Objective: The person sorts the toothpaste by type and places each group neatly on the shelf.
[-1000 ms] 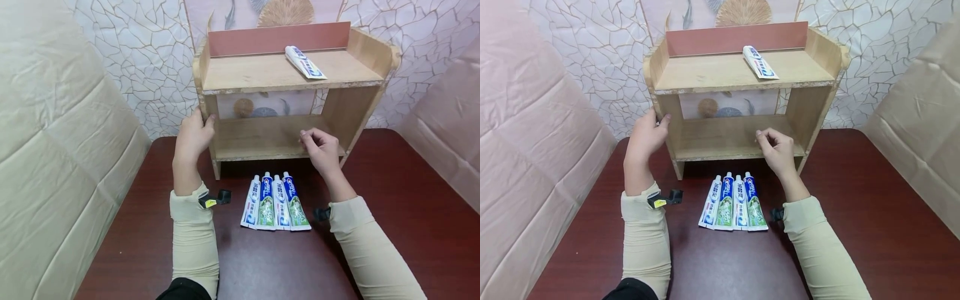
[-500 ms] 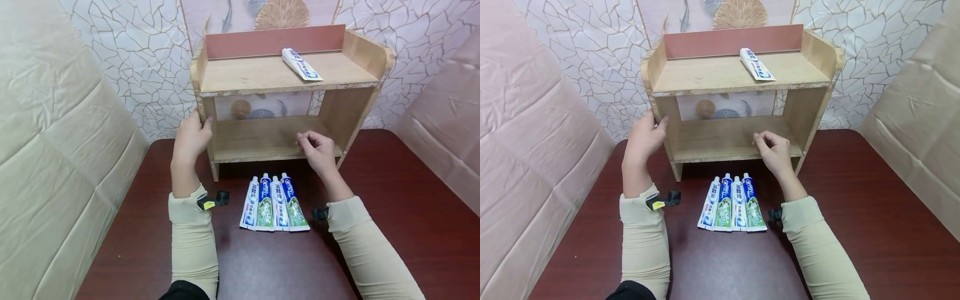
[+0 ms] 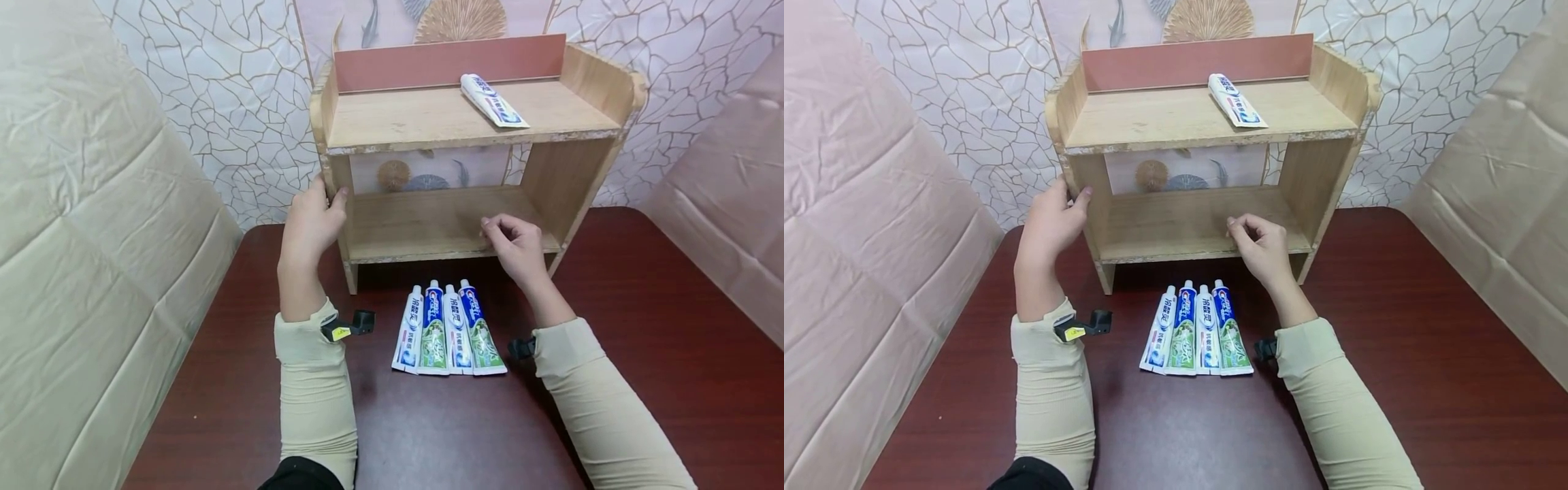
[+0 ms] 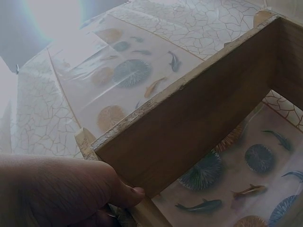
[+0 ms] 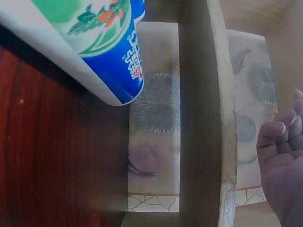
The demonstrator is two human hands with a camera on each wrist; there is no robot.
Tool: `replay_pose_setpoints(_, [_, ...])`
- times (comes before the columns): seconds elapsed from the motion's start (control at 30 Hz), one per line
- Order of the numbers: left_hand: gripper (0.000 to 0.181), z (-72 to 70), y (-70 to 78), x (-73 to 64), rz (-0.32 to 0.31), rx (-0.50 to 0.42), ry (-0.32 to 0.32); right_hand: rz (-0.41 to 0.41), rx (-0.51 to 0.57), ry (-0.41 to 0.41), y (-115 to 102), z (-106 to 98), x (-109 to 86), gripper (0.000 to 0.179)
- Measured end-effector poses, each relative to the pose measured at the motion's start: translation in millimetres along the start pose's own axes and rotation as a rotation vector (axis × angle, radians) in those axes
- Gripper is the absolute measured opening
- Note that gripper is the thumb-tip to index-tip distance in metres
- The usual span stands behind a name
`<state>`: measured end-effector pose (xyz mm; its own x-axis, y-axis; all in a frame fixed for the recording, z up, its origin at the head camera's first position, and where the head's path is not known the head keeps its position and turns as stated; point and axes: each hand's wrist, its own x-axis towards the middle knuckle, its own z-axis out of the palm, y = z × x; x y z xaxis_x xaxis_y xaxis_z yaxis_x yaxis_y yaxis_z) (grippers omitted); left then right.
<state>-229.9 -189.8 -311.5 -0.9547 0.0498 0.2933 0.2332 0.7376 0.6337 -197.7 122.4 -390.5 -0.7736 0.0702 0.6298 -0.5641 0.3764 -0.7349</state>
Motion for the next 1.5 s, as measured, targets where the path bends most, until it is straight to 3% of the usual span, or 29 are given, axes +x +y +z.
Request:
replay_pose_setpoints(0.2, [0.043, 0.3, -4.2, -0.3, 0.000, -0.004, -0.012, 0.002, -0.027, -0.038, 2.9, 5.4, -2.4, 0.025])
replay_pose_setpoints(0.6, [0.043, -0.5, -2.1, 4.4, 0.032, 0.002, -0.017, 0.098, -0.085, -0.144, 5.5, 8.9, -5.5, 0.028])
replay_pose_setpoints(1.5, [0.045, -1.6, -3.3, 0.4, 0.029, -0.008, -0.018, 0.145, -0.131, -0.173, 5.6, 10.3, -5.4, 0.029])
